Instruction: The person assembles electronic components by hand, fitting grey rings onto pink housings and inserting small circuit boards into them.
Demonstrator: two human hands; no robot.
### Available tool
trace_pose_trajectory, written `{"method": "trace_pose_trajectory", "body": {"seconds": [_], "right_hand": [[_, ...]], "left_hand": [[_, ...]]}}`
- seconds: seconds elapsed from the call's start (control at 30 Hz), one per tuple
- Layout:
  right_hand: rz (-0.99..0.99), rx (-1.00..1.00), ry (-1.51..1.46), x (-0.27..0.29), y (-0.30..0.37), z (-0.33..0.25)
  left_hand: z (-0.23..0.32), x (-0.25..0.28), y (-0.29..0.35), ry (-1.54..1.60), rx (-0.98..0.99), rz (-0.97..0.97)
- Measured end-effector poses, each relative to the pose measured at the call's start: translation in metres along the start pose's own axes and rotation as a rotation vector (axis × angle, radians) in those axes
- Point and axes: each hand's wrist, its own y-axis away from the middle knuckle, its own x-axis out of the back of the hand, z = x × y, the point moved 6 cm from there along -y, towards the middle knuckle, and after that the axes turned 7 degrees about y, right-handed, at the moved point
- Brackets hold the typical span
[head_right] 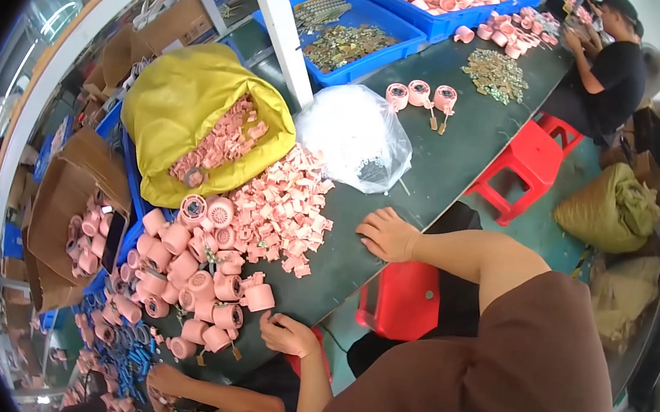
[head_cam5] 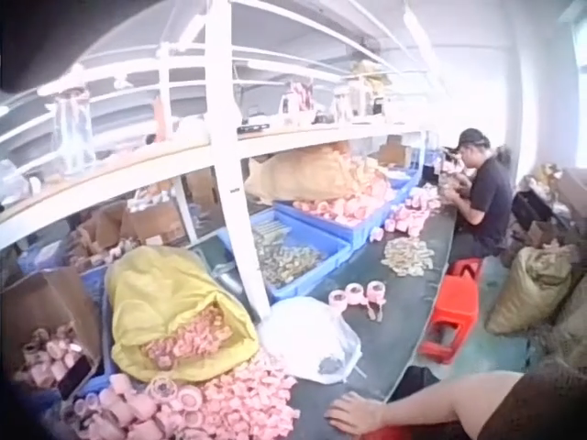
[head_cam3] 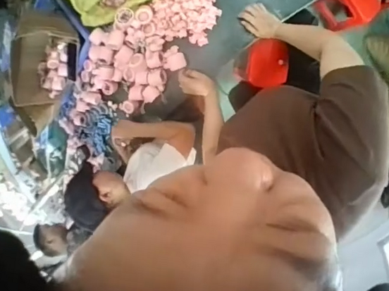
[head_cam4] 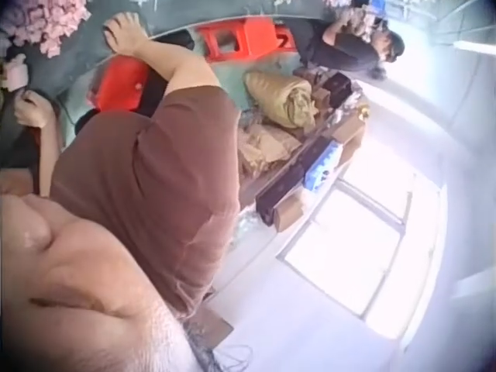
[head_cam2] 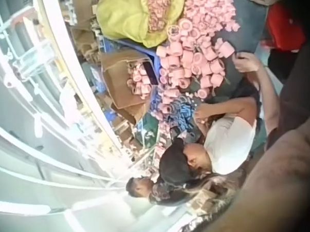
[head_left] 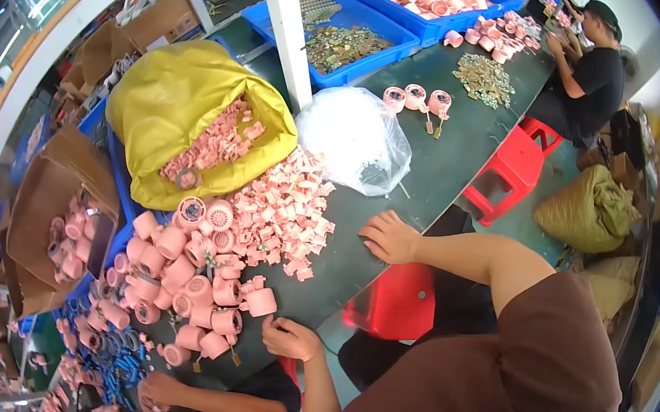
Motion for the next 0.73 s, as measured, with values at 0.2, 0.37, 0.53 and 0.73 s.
{"method": "trace_pose_trajectory", "body": {"seconds": [0.2, 0.37, 0.53, 0.73], "right_hand": [[-0.029, 0.023, 0.075, -0.006, -0.001, -0.003], [-0.058, 0.024, 0.087, -0.010, -0.009, -0.008], [-0.026, 0.018, 0.103, -0.003, -0.007, 0.001], [-0.065, 0.020, 0.089, -0.012, -0.007, 0.000]], "left_hand": [[-0.003, 0.006, -0.001, 0.022, -0.090, -0.041], [-0.008, 0.010, -0.003, 0.018, -0.171, -0.068], [-0.004, 0.003, -0.002, 0.079, -0.133, -0.148], [-0.025, 0.010, 0.007, 0.164, -0.141, -0.260]]}}
